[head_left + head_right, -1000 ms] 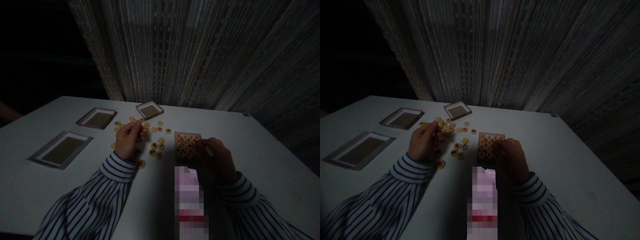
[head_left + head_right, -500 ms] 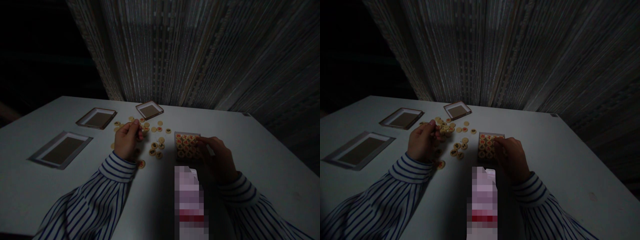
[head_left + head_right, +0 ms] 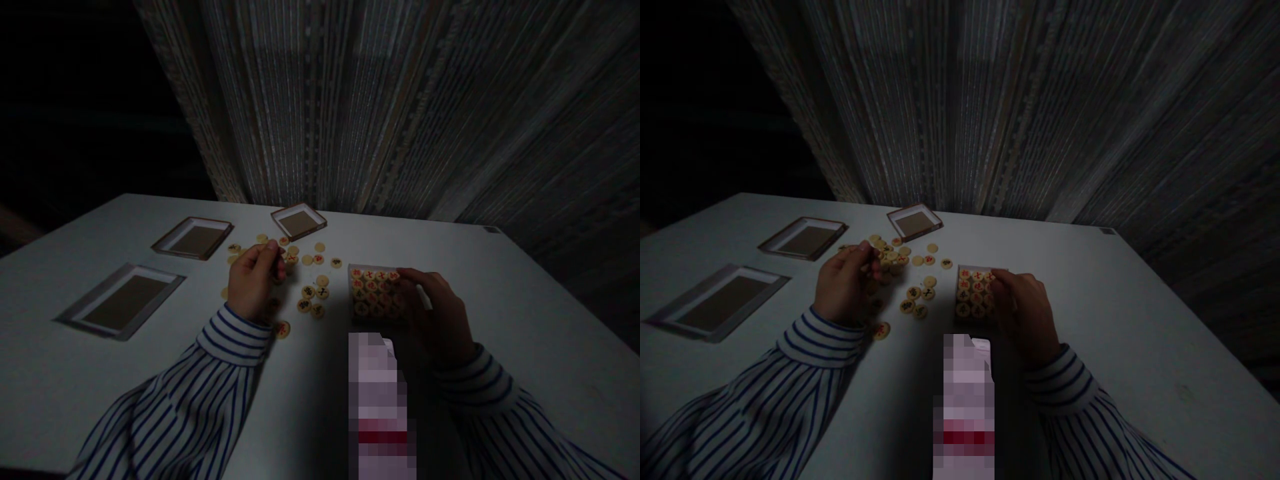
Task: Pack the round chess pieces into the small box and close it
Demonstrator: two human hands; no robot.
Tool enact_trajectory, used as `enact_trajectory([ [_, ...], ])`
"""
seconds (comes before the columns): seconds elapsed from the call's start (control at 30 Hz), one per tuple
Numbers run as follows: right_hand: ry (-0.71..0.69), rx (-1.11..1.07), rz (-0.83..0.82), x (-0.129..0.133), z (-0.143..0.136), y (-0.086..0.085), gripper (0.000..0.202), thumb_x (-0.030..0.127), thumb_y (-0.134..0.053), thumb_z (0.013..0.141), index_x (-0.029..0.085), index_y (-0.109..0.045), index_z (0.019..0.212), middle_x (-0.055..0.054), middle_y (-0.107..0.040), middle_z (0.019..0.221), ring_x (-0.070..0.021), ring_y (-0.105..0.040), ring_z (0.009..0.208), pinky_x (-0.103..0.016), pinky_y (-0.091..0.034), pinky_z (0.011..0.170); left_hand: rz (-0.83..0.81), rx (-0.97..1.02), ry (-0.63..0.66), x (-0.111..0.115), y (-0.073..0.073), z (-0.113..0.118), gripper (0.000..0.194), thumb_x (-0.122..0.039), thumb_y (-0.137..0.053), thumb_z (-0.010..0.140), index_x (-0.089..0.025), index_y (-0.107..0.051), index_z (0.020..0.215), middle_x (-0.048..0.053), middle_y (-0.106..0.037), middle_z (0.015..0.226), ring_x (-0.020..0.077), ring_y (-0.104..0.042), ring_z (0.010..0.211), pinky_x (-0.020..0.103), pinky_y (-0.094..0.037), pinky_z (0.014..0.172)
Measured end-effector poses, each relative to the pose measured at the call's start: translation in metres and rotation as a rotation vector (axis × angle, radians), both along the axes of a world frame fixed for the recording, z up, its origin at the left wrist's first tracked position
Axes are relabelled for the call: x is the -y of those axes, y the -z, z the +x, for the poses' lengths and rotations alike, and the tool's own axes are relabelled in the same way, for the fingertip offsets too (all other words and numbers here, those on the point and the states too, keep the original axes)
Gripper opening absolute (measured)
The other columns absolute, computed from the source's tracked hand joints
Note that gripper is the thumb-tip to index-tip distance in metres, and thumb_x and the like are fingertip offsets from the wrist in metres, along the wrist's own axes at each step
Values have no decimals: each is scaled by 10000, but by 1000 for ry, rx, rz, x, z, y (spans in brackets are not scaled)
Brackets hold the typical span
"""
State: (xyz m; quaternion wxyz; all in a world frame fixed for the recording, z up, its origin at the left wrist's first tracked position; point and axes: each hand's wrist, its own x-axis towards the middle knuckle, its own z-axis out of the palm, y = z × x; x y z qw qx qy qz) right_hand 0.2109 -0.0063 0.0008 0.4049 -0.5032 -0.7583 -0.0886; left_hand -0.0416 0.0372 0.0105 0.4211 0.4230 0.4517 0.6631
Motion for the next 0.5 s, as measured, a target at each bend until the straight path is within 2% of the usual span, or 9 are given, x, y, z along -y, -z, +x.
enact_trajectory([
  [0.2,24,-51,-2,-1,0,0,238,292,-408,868,175,-565,1002,-75,-639,874,-186,-577,791,-346,-454,671,-30,53,8,-1,2,-1,261,-387,-643,656,-136,-575,684,-18,-566,554,72,-502,439,168,-380,400],
  [0.5,50,-85,-17,0,3,0,253,303,-401,864,177,-576,996,-86,-643,889,-197,-584,813,-363,-461,686,-23,36,-17,-2,3,-2,265,-395,-635,658,-140,-566,674,-19,-578,594,69,-506,451,175,-392,423],
])
